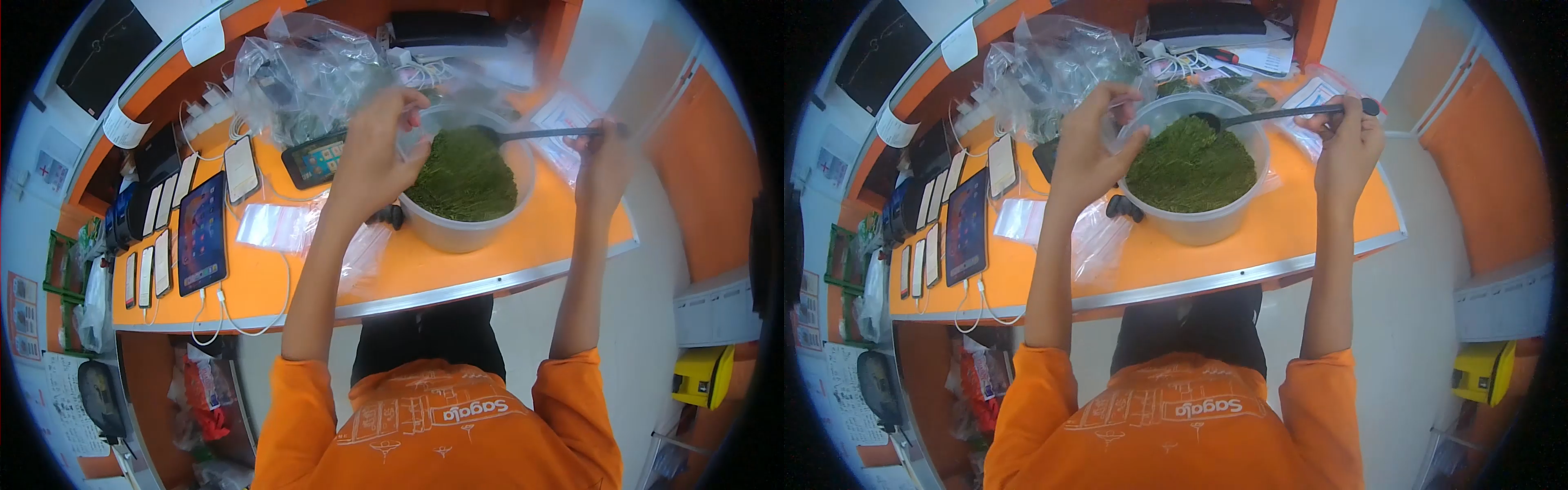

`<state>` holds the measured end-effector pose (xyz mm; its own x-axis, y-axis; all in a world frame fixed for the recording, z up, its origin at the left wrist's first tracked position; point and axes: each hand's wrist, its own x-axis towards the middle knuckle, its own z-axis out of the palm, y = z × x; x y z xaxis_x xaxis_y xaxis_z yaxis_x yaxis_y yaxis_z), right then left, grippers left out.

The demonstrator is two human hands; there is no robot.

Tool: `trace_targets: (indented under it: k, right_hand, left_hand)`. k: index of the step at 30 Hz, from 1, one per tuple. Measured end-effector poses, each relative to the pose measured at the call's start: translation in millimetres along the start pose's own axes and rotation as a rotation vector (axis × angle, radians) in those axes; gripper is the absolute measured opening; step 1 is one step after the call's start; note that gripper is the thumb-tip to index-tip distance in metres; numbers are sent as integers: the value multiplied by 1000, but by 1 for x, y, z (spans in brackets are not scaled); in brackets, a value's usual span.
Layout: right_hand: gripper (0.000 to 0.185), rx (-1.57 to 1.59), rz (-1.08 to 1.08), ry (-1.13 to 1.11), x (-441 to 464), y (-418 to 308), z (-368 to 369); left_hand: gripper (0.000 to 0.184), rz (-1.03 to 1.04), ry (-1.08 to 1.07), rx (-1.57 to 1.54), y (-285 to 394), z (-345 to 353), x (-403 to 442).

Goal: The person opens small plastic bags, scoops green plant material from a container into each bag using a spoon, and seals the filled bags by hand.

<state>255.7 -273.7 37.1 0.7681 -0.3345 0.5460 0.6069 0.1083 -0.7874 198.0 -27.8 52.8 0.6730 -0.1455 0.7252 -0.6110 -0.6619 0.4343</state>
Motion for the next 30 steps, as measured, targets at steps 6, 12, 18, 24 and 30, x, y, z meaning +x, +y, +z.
trace_targets:
  k: [6,12,18,24,30]
  right_hand:
    - [25,-91,-116,24,29,-25,-7]
    - [29,-121,-108,-59,30,-45,15]
    - [36,-286,-464,-240,27,-51,27]
    - [26,-221,-866,-546,21,-55,31]
    - [24,-104,-1010,-687,16,-59,23]
  left_hand:
    - [37,61,-118,52,-13,25,22]
    - [41,105,-154,73,-5,41,29]
    - [47,-72,-218,69,-9,50,33]
    - [46,-287,-275,-337,-22,52,36]
    - [37,-439,-336,-631,-14,45,38]
